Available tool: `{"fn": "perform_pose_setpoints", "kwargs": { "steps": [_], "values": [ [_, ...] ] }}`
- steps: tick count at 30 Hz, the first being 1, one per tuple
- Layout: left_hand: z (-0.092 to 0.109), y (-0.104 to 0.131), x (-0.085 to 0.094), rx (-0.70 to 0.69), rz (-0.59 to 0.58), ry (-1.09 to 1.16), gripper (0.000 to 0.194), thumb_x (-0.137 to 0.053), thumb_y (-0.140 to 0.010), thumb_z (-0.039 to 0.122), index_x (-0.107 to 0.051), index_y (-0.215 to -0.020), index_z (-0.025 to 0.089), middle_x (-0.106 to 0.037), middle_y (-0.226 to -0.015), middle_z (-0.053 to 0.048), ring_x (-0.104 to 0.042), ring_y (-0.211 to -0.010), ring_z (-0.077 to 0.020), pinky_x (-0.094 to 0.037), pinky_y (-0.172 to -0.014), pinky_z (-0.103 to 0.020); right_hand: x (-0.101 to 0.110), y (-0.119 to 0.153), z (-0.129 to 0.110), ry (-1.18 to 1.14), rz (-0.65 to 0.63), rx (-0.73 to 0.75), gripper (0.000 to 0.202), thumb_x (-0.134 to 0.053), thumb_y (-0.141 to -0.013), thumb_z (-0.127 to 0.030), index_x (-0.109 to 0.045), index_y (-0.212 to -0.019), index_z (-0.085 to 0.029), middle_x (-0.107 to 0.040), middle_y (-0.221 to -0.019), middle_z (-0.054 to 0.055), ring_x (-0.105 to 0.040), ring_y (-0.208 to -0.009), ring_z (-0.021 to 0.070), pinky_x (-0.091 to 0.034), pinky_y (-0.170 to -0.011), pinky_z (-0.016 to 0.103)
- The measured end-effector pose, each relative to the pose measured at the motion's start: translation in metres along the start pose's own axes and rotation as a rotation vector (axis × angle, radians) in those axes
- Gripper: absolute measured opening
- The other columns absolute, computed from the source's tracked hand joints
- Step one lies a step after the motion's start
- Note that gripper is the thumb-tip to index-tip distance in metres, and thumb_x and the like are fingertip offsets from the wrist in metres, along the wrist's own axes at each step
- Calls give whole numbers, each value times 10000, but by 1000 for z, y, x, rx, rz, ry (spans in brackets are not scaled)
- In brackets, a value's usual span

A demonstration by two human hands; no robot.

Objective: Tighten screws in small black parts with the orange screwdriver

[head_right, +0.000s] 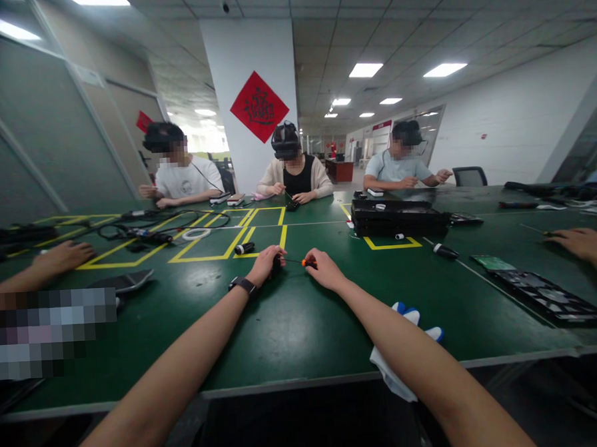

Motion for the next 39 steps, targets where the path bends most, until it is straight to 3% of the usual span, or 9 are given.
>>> {"fn": "perform_pose_setpoints", "kwargs": {
  "steps": [6,12,32,39],
  "values": [
    [-1,-2,-1,-14,-2,17,359,-416,-740,460,-556,-763,130,-536,-631,-19,-523,-556,-98,-429,-586,-248,-1,0,-2,89,13,15,202,-383,-824,-255,-559,-798,-160,-532,-837,53,-440,-867,155,-329,-811,307],
    [2,0,-1,-14,-9,-7,372,-408,-743,469,-557,-787,130,-548,-642,-24,-531,-574,-105,-424,-578,-244,1,2,-3,71,8,14,148,-502,-758,-236,-520,-890,-173,-524,-861,39,-439,-860,156,-351,-754,292],
    [0,-1,1,2,-1,0,388,-409,-743,489,-556,-785,133,-542,-641,-17,-531,-556,-97,-424,-580,-244,2,3,0,54,23,-20,150,-525,-739,-207,-511,-885,-178,-524,-836,35,-448,-840,154,-357,-732,290],
    [9,4,-1,-13,23,-103,370,-517,-668,506,-554,-760,149,-547,-595,0,-523,-546,-99,-406,-581,-234,0,2,5,57,23,-34,162,-532,-735,-209,-512,-893,-175,-518,-826,35,-454,-821,148,-361,-732,286]
  ]
}}
Point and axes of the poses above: each hand's wrist, its own y-axis away from the middle knuckle, its own x-axis out of the back of the hand, z = x × y, the point moved 10 cm from there along -y, towards the middle knuckle
